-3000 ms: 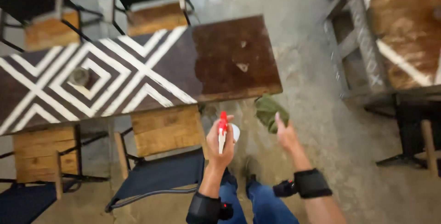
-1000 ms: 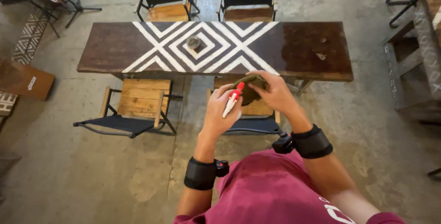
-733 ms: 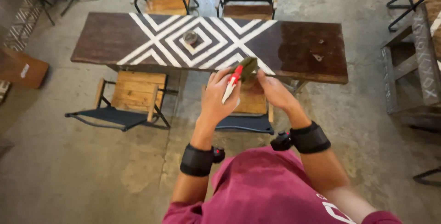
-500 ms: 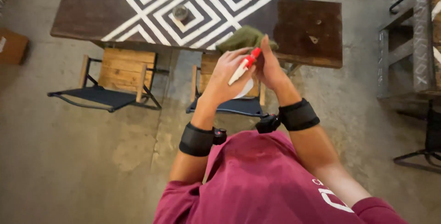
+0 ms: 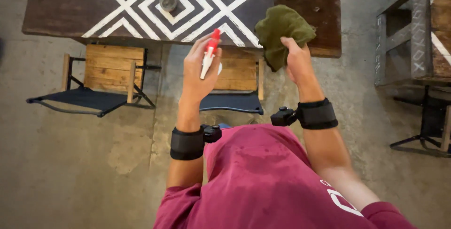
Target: The person sprays liquid from a spray bottle onto wooden tables and wipes the surfaces with a green cloth. The person moves between multiple tables, repeating the spray and wipe sequence on each one.
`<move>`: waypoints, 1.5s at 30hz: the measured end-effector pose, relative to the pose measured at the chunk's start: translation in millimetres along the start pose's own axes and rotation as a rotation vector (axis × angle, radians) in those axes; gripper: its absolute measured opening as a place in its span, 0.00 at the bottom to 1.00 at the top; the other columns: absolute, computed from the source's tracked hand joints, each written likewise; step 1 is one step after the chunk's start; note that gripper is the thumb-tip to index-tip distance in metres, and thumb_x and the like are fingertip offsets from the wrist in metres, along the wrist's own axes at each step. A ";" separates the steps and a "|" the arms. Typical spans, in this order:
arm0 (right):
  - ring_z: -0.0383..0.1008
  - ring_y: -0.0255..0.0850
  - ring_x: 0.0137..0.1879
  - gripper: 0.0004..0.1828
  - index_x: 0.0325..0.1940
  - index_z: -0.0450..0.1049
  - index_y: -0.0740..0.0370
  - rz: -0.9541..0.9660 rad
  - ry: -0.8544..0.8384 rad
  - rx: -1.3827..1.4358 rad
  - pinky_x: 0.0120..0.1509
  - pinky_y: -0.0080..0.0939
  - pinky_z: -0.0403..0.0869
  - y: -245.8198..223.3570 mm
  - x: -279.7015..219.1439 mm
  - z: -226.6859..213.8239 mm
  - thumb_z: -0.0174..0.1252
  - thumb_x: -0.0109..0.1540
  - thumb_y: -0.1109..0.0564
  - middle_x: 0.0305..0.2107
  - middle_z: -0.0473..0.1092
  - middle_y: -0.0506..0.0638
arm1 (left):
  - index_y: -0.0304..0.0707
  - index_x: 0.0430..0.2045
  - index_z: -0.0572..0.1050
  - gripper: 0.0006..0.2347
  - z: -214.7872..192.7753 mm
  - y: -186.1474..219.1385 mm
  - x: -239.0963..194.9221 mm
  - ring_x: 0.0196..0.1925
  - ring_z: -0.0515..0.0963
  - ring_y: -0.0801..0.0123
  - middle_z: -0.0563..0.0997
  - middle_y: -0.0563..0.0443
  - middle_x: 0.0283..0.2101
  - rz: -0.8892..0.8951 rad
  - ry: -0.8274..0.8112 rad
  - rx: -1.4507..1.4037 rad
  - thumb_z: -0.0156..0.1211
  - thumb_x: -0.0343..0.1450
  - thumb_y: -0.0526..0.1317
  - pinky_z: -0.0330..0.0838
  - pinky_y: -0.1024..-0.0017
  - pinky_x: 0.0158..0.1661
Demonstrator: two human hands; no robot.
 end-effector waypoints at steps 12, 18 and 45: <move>0.73 0.43 0.66 0.24 0.66 0.68 0.66 -0.160 0.049 -0.020 0.71 0.44 0.72 20.1 -0.2 68.6 0.52 0.65 0.64 0.60 0.72 0.51 | 0.28 0.49 0.76 0.09 -71.6 -59.5 22.9 0.54 0.82 0.49 0.80 0.36 0.53 0.037 -0.084 -0.098 0.59 0.76 0.31 0.75 0.64 0.54; 0.73 0.41 0.61 0.22 0.64 0.71 0.67 -0.060 0.332 -0.186 0.63 0.40 0.72 62.3 -2.6 67.5 0.54 0.65 0.61 0.57 0.73 0.51 | 0.28 0.48 0.76 0.10 -91.0 -93.4 38.2 0.53 0.82 0.49 0.80 0.36 0.52 -0.016 -0.137 -0.111 0.61 0.74 0.32 0.75 0.65 0.52; 0.72 0.39 0.63 0.24 0.65 0.70 0.63 -0.007 0.318 -0.413 0.64 0.38 0.70 5.6 -1.8 -4.5 0.55 0.64 0.58 0.58 0.73 0.49 | 0.31 0.48 0.76 0.09 15.8 -66.3 56.2 0.39 0.84 0.58 0.83 0.39 0.38 -0.063 -0.182 -0.192 0.60 0.75 0.34 0.75 0.69 0.42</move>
Point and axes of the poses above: each hand's wrist, its own x-axis towards the middle knuckle, its own z-axis out of the palm, y = z × x, the point moved 4 cm from there along x, towards the middle knuckle
